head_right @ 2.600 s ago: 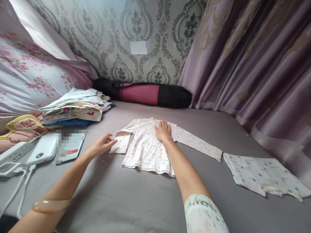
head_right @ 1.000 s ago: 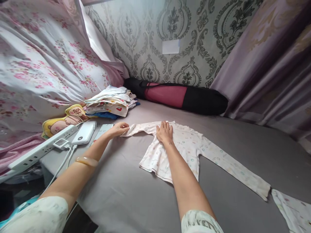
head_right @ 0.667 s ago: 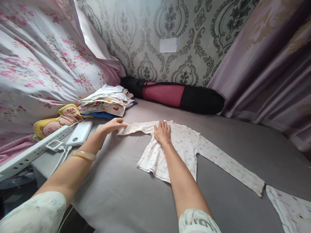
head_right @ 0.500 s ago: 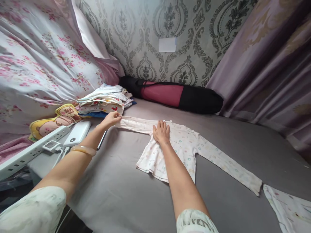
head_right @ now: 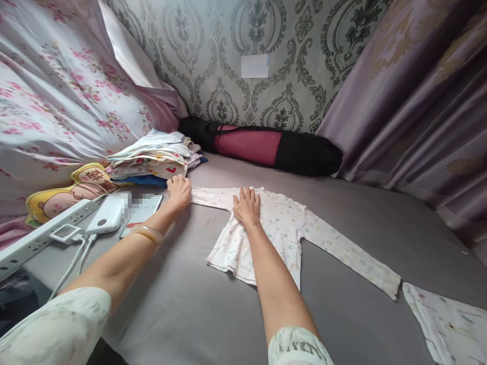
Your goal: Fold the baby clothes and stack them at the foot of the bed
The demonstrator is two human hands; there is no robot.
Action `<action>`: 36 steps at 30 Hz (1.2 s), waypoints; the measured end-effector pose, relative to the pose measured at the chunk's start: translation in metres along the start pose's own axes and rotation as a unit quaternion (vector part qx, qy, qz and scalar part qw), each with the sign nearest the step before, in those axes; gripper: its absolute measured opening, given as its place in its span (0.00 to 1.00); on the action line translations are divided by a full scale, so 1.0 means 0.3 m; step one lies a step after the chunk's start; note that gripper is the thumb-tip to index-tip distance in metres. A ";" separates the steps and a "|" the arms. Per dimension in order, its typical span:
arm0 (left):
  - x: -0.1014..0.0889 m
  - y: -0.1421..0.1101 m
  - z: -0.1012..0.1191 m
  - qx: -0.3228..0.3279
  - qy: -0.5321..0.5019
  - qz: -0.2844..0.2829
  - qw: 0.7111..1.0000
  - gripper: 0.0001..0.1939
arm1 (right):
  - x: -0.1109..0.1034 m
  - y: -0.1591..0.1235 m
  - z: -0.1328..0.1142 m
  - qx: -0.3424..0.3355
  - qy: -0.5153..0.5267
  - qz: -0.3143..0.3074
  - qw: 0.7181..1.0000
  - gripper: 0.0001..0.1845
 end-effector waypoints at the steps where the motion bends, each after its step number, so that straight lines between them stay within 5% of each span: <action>1: -0.002 0.001 0.042 0.035 -0.018 0.006 0.999 0.18 | 0.000 0.000 -0.001 0.000 0.002 0.003 1.000 0.32; 5: 0.027 -0.042 0.263 0.204 -0.151 -0.032 0.967 0.18 | -0.002 -0.003 0.000 0.001 -0.001 0.009 1.000 0.31; 10: 0.102 -0.116 0.406 0.196 -0.232 -0.092 0.948 0.19 | -0.005 -0.003 0.001 -0.004 -0.007 0.000 1.000 0.31; 14: 0.123 -0.129 0.348 0.187 -0.211 -0.108 0.953 0.24 | -0.006 -0.001 -0.002 0.001 -0.009 -0.004 1.000 0.32; 25: 0.129 -0.085 0.045 0.111 -0.089 -0.127 0.982 0.30 | 0.005 0.001 0.002 -0.003 -0.008 0.003 1.000 0.31; 30: 0.127 -0.095 -0.004 0.122 -0.111 -0.012 0.986 0.26 | 0.004 0.010 0.004 -0.001 0.025 -0.009 1.000 0.31; 36: 0.071 -0.120 0.006 0.174 -0.158 0.115 0.965 0.21 | -0.100 0.012 0.077 0.041 0.222 0.023 0.974 0.31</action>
Point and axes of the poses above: each hand's wrist, its own y-axis towards the middle knuckle, its own x-axis out of the palm, z = x × y, the point moved 2 cm from there along y, towards the middle knuckle, and after that the axes turned 11 degrees about z, right-handed, at the moved point
